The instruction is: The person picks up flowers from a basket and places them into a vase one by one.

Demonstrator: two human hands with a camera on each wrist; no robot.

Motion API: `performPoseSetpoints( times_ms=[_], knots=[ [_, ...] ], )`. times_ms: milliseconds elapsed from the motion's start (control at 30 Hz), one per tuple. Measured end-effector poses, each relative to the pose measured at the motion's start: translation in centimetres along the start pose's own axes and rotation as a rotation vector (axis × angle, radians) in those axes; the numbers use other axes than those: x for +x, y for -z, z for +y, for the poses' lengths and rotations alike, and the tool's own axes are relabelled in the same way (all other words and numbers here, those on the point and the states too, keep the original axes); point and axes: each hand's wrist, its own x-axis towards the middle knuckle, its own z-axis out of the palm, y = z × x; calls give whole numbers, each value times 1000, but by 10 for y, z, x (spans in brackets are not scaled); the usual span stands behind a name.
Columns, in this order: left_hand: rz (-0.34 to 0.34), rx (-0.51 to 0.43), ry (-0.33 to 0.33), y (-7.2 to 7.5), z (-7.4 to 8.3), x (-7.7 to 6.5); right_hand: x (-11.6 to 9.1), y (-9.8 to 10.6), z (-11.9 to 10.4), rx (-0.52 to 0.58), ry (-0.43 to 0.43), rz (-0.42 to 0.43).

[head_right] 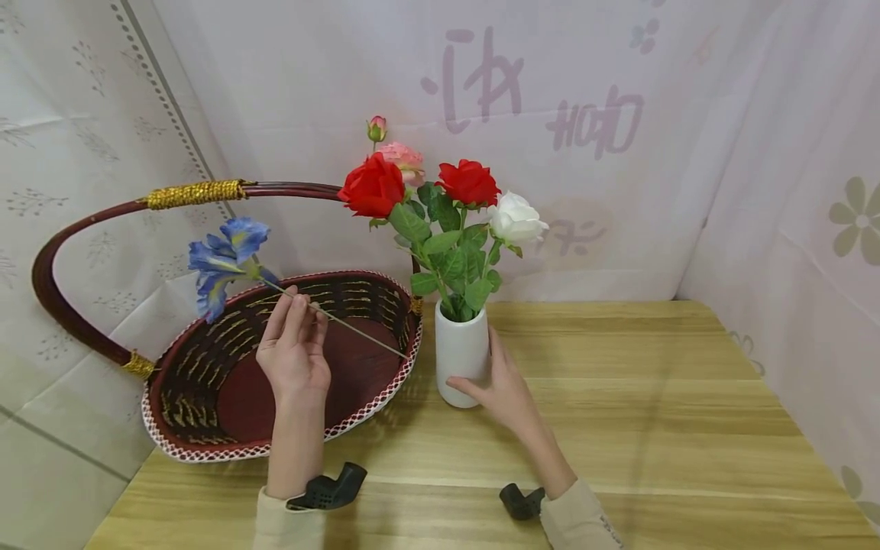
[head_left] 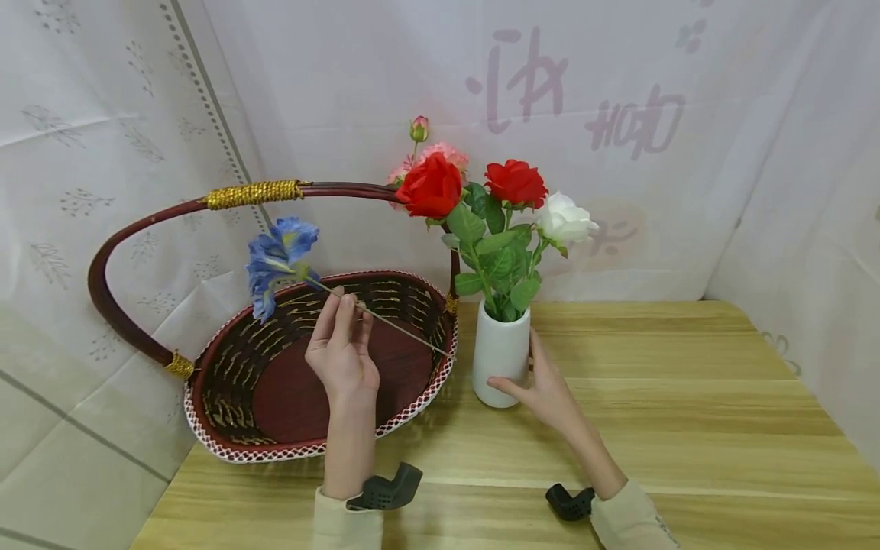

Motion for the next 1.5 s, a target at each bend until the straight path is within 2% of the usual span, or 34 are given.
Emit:
performPoseSetpoints(
  times_ms=[367, 767, 967, 1233, 1500],
  knots=[
    [-96, -84, -85, -3, -3, -7, 0, 2, -2, 0, 13, -1],
    [-171, -107, -289, -11, 1, -18, -1, 0, 0, 0, 29, 3],
    [-213, -134, -326, -16, 5, -24, 0, 0, 1, 4, 36, 6],
    [-293, -89, -360, -20, 6, -32, 0, 0, 1, 2, 38, 3],
    [-362, -94, -381, -26, 2, -39, 0, 0, 1, 3, 36, 2]
  ],
)
